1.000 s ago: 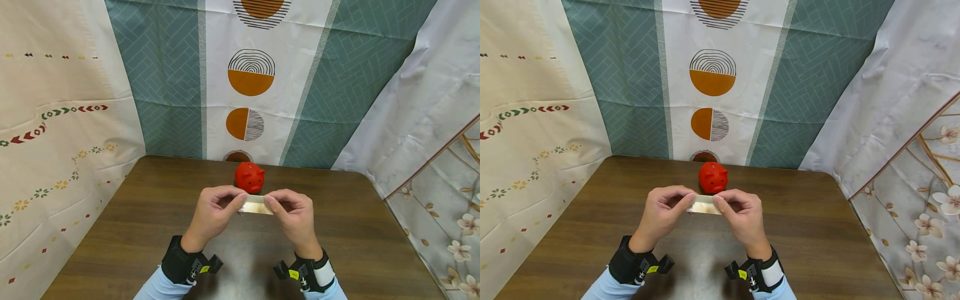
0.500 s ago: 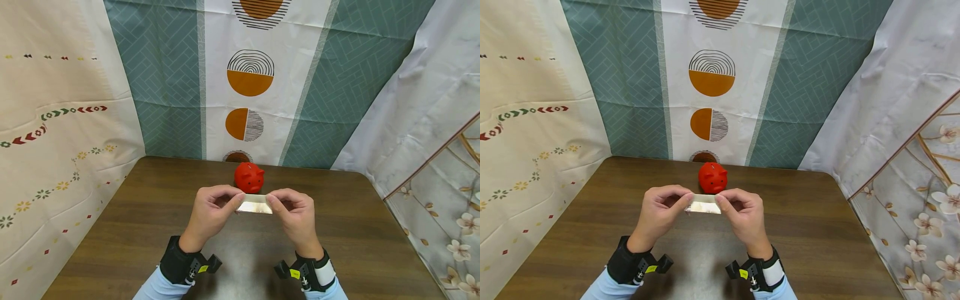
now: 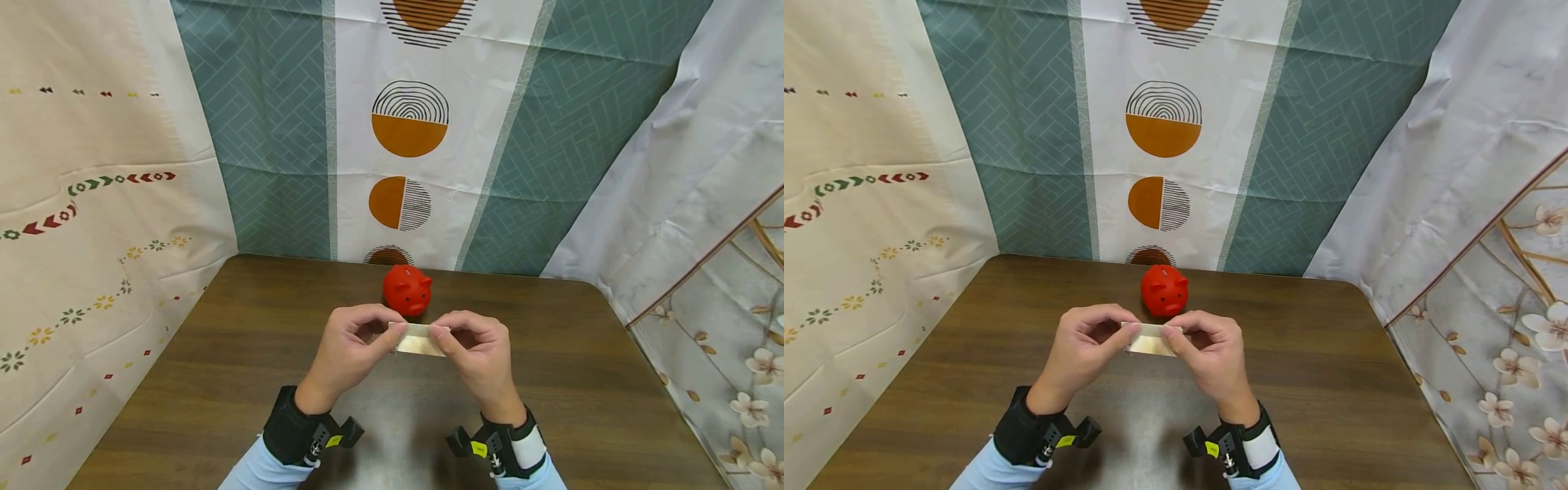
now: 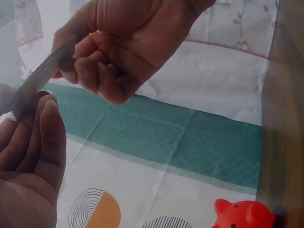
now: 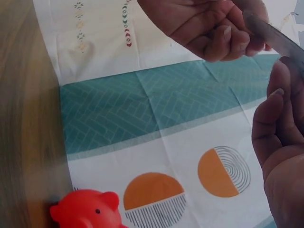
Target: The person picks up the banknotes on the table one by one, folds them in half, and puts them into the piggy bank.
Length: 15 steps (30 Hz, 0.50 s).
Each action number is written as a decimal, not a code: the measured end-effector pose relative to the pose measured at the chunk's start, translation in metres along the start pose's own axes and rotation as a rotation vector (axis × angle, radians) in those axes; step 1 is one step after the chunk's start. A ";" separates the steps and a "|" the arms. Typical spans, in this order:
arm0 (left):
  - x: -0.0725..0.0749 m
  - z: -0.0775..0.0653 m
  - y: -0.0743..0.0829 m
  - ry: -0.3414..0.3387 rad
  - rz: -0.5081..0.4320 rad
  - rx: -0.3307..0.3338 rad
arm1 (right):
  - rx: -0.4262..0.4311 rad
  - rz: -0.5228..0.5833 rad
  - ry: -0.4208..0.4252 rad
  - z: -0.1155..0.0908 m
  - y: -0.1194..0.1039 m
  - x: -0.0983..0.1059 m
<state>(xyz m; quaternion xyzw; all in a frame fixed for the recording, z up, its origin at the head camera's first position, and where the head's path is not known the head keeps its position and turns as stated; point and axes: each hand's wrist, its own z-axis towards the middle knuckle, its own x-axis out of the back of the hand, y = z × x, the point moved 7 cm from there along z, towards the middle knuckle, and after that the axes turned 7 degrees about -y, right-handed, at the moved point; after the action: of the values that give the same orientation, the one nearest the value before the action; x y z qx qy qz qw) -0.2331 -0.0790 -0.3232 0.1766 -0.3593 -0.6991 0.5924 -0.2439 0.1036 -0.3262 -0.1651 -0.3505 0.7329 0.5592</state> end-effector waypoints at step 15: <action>-0.005 0.000 0.001 -0.020 0.026 -0.036 | 0.049 0.054 -0.075 0.003 -0.001 -0.011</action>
<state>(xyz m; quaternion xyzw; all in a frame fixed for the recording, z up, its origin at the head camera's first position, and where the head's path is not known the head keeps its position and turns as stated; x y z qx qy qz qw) -0.2311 -0.0740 -0.3239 0.1540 -0.3546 -0.6994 0.6012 -0.2413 0.0924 -0.3255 -0.1333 -0.3484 0.7619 0.5295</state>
